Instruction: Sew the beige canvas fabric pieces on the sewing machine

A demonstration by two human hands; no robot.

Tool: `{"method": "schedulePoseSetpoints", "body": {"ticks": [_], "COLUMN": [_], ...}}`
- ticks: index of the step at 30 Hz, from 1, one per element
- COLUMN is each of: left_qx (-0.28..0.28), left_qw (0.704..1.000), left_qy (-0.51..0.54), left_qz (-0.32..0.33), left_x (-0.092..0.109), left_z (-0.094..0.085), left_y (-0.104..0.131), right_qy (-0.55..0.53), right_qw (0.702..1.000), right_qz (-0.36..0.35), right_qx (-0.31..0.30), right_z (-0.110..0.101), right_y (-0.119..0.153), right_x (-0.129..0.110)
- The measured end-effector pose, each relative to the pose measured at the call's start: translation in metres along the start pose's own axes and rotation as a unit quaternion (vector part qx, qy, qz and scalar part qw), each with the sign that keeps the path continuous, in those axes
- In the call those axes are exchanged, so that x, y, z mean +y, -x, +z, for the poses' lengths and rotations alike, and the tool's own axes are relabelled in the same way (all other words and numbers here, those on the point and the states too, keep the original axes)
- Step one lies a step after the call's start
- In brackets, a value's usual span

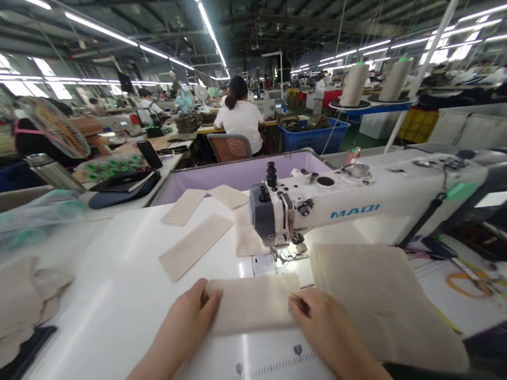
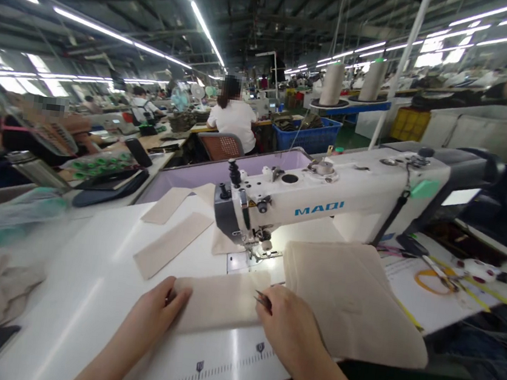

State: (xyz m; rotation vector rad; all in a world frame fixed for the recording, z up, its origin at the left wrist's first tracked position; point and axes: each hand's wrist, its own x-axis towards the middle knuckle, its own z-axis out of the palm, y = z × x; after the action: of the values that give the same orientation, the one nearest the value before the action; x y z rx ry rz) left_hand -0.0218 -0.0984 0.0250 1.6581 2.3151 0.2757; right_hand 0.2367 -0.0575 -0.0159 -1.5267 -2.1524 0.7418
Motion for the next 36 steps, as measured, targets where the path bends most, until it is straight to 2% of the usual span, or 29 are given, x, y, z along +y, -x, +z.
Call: {"method": "schedulePoseSetpoints", "body": {"ticks": [14, 17, 19, 20, 22, 23, 25, 27, 32, 36], "left_qx": [-0.015, -0.033, 0.004, 0.041, 0.094, 0.089, 0.032, -0.001, 0.049, 0.026], "left_qw": [0.999, 0.993, 0.984, 0.977, 0.96, 0.952, 0.943, 0.943, 0.941, 0.945], "left_qy": [-0.035, -0.111, -0.177, -0.205, -0.233, -0.234, -0.218, -0.19, -0.145, -0.133], "left_qz": [0.007, -0.002, 0.005, 0.027, 0.12, 0.174, 0.248, 0.273, 0.303, 0.297], "left_x": [0.002, 0.007, 0.011, 0.012, 0.013, 0.012, 0.012, 0.012, 0.029, 0.049], "left_z": [0.004, 0.005, 0.005, 0.005, 0.005, 0.005, 0.007, 0.011, 0.029, 0.036], "left_y": [-0.001, 0.002, 0.005, 0.005, 0.005, 0.003, -0.003, -0.01, -0.032, -0.052], "right_qy": [0.041, 0.072, 0.099, 0.108, 0.111, 0.108, 0.104, 0.105, 0.104, 0.102], "right_qw": [0.999, 0.996, 0.989, 0.985, 0.977, 0.975, 0.976, 0.98, 0.985, 0.985], "right_qz": [-0.004, -0.042, -0.1, -0.131, -0.176, -0.184, -0.176, -0.158, -0.13, -0.133], "right_qx": [-0.017, -0.025, -0.032, -0.038, -0.052, -0.058, -0.069, -0.067, -0.045, -0.042], "right_z": [0.002, -0.001, -0.005, -0.007, -0.013, -0.015, -0.019, -0.02, -0.011, -0.007], "right_y": [0.001, 0.002, 0.003, 0.002, 0.001, 0.001, 0.0, 0.001, 0.008, 0.01], "right_x": [0.002, 0.004, 0.006, 0.007, 0.008, 0.008, 0.007, 0.005, 0.0, -0.005]}}
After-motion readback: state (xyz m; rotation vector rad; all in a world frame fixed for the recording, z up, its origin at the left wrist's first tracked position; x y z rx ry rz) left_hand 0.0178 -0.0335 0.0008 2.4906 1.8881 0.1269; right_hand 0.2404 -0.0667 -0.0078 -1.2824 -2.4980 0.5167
